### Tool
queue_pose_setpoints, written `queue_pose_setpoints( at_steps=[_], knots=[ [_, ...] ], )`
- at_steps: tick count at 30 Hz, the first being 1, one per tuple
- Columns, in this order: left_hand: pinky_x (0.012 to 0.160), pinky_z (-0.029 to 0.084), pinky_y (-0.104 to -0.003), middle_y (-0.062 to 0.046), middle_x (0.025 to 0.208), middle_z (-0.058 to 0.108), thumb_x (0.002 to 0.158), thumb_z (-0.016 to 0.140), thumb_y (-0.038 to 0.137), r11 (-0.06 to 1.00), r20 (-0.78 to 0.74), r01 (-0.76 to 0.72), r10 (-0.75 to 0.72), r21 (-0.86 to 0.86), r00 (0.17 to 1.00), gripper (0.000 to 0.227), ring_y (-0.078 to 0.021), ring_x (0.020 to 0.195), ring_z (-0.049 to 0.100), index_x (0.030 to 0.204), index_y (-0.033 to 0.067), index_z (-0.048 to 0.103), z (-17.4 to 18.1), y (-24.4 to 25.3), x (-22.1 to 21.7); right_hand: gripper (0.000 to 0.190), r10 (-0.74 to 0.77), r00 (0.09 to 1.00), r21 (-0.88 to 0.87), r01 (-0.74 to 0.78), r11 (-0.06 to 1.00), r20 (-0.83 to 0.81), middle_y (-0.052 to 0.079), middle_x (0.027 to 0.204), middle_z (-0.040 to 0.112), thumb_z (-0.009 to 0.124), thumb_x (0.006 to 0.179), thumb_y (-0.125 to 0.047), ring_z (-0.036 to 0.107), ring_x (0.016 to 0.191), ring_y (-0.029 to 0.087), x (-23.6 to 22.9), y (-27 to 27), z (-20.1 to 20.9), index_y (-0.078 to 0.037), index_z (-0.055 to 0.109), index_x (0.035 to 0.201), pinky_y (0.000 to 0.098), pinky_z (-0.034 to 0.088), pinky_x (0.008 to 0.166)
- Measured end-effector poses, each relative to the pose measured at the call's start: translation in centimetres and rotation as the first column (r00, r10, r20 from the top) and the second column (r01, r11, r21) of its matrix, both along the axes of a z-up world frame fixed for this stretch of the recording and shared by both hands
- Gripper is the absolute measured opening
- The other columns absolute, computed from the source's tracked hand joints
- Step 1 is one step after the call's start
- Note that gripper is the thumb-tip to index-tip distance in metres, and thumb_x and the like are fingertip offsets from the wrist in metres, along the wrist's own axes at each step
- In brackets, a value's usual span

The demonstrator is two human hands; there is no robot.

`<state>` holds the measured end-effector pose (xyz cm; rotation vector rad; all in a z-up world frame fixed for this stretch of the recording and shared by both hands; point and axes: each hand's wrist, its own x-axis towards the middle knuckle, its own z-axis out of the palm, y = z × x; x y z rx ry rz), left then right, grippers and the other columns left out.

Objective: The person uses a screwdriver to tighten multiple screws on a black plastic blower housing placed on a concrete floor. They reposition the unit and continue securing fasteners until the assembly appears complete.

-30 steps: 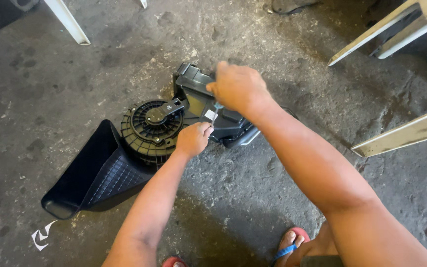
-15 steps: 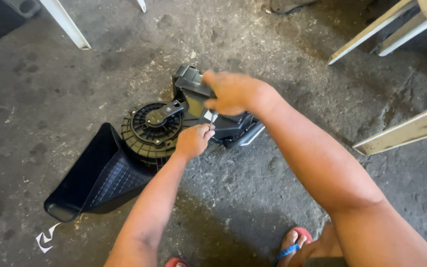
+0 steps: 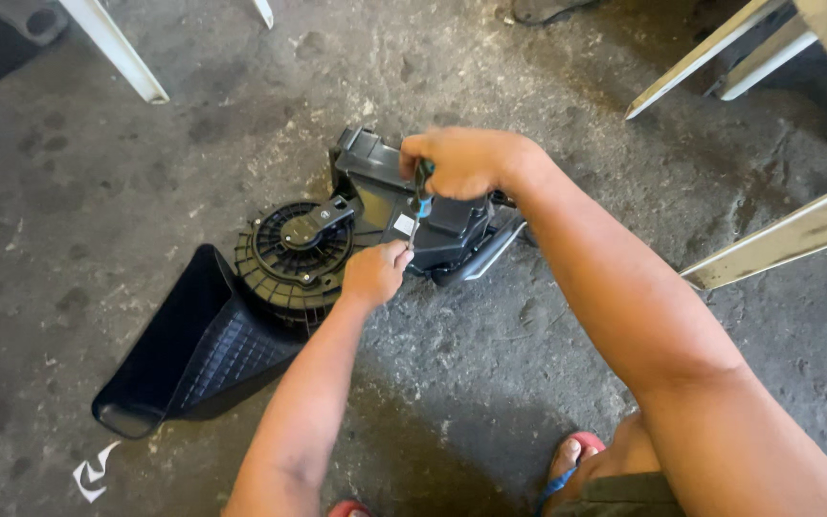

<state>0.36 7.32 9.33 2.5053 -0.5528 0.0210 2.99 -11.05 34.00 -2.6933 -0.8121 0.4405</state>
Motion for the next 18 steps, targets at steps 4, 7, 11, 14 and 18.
queue_pose_setpoints(
  at_steps=[4,7,11,14,18],
  knots=[
    [0.068,0.053,-0.054,-0.013,0.089,0.075,0.096,0.058,0.034,1.0,0.052,0.026,-0.026,0.003,0.998,0.024,-0.04,0.081,0.07,0.107,0.0192,0.073,-0.7,0.3,-0.1,0.05,-0.5,0.864,-0.191,0.502,0.843,0.062,0.019,0.114,0.075,0.057,0.102,-0.049,0.075,0.102,0.039,0.0,0.0,-1.4,-0.007,0.058,0.13,0.0484,0.053,0.094],
    [0.069,0.053,-0.054,-0.013,0.087,0.074,0.096,0.061,0.037,0.998,0.032,0.037,-0.039,0.057,0.999,0.023,-0.0398,0.081,0.07,0.099,0.0163,0.072,-1.1,0.5,0.5,0.037,-0.2,0.968,-0.06,0.211,0.976,0.153,0.018,0.116,0.072,0.061,0.09,-0.032,0.067,0.109,0.04,1.0,-1.1,-3.0,-0.011,0.066,0.12,0.0506,0.053,0.09],
    [0.069,0.053,-0.054,-0.014,0.085,0.074,0.095,0.062,0.035,0.995,0.061,0.061,-0.066,0.079,0.996,0.022,-0.0398,0.08,0.07,0.095,0.0147,0.071,-1.8,0.7,0.5,0.045,-0.324,0.931,-0.064,0.338,0.939,0.168,0.023,0.116,0.069,0.061,0.093,-0.039,0.066,0.105,0.043,1.3,-1.3,-4.9,-0.006,0.061,0.122,0.052,0.053,0.087],
    [0.069,0.053,-0.054,-0.014,0.085,0.074,0.093,0.062,0.028,0.997,0.076,0.074,-0.077,0.032,0.994,0.018,-0.0391,0.08,0.071,0.095,0.0131,0.071,-1.9,0.6,0.8,0.036,-0.404,0.888,-0.17,0.442,0.881,0.218,0.021,0.118,0.071,0.06,0.1,-0.037,0.067,0.108,0.041,1.3,-0.2,-3.9,-0.008,0.065,0.121,0.0516,0.053,0.093],
    [0.072,0.053,-0.054,-0.017,0.085,0.074,0.09,0.066,0.027,0.995,0.023,0.064,-0.065,0.074,0.998,0.02,-0.0395,0.082,0.071,0.094,0.0083,0.069,-2.2,1.4,1.1,0.05,-0.037,0.996,0.21,0.02,0.978,0.078,0.02,0.113,0.07,0.071,0.077,-0.025,0.068,0.103,0.039,0.2,1.7,-0.6,-0.008,0.061,0.123,0.0483,0.054,0.085]
  ],
)
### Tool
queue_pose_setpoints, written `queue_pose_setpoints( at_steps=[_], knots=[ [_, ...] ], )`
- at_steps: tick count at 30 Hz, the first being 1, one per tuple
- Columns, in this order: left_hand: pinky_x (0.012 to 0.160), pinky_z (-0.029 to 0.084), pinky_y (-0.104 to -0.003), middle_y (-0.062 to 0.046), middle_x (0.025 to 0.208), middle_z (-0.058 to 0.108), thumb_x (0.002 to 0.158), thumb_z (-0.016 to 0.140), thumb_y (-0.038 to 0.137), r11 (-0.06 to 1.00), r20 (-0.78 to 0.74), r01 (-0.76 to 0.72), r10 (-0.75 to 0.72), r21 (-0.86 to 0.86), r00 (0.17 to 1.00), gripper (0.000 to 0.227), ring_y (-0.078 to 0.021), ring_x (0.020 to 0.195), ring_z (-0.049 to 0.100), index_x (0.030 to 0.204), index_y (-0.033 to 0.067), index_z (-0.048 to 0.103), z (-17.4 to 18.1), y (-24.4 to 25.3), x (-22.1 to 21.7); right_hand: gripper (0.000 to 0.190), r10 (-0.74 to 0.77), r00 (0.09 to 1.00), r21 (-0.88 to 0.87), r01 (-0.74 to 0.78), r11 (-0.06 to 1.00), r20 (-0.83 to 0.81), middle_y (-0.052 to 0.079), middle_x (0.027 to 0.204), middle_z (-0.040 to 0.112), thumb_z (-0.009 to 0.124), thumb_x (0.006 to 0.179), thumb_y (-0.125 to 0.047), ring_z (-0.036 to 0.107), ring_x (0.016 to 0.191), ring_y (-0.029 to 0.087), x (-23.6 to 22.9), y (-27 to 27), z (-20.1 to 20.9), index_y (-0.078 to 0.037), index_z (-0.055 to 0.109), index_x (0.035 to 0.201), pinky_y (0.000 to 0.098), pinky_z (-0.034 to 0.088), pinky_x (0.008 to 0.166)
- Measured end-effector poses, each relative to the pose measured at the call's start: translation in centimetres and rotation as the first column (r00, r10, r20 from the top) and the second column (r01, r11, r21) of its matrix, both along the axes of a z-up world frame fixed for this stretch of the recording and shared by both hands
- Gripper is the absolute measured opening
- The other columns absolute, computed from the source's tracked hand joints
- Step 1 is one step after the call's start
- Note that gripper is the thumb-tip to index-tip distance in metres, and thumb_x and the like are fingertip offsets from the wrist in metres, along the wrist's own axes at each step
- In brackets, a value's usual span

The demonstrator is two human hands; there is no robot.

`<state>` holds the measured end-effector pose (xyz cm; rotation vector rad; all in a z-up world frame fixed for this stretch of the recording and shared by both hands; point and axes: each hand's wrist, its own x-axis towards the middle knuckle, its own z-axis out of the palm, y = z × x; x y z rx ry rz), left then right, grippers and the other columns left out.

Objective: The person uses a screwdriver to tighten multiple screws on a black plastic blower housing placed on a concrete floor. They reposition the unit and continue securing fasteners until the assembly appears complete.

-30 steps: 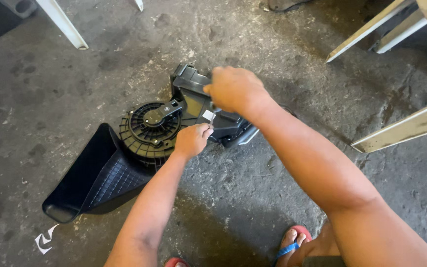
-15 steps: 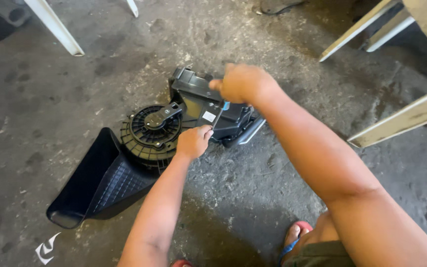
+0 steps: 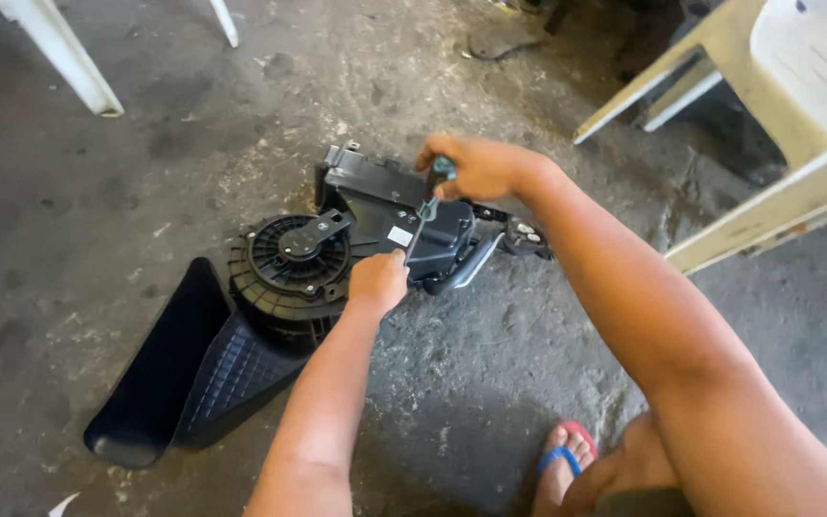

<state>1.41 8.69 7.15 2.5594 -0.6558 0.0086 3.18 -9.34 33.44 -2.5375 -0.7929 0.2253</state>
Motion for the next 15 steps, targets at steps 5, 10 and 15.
queue_pose_setpoints(
  at_steps=[5,10,15],
  knots=[
    [0.073,0.055,-0.053,-0.019,0.087,0.074,0.08,0.068,0.017,1.0,-0.011,-0.004,0.004,0.011,1.0,0.013,-0.0408,0.083,0.072,0.088,0.0081,0.072,0.4,-0.6,1.1,0.046,-0.455,0.89,-0.297,0.424,0.856,-0.04,0.021,0.109,0.071,0.065,0.095,-0.035,0.069,0.104,0.043,-1.2,1.9,1.2,-0.009,0.053,0.13,0.0503,0.054,0.09],
    [0.075,0.059,-0.051,-0.021,0.088,0.074,0.077,0.063,0.013,0.992,-0.052,-0.008,0.015,0.127,0.999,0.014,-0.0402,0.084,0.073,0.082,0.0048,0.074,-0.6,-1.1,-0.5,0.047,-0.111,0.992,-0.25,0.121,0.961,0.055,0.023,0.122,0.068,0.068,0.086,-0.029,0.063,0.115,0.043,-1.4,1.9,0.6,-0.005,0.059,0.125,0.0488,0.051,0.094],
    [0.082,0.058,-0.052,-0.026,0.093,0.073,0.078,0.062,0.016,0.984,-0.293,0.073,-0.023,0.161,0.956,0.019,-0.0437,0.09,0.072,0.082,0.0026,0.075,-2.3,-1.3,-2.3,0.036,-0.119,0.991,-0.329,0.093,0.94,-0.062,0.015,0.133,0.064,0.064,0.087,-0.015,0.061,0.124,0.035,-0.1,1.3,1.2,-0.013,0.064,0.123,0.0451,0.051,0.099]
  ],
)
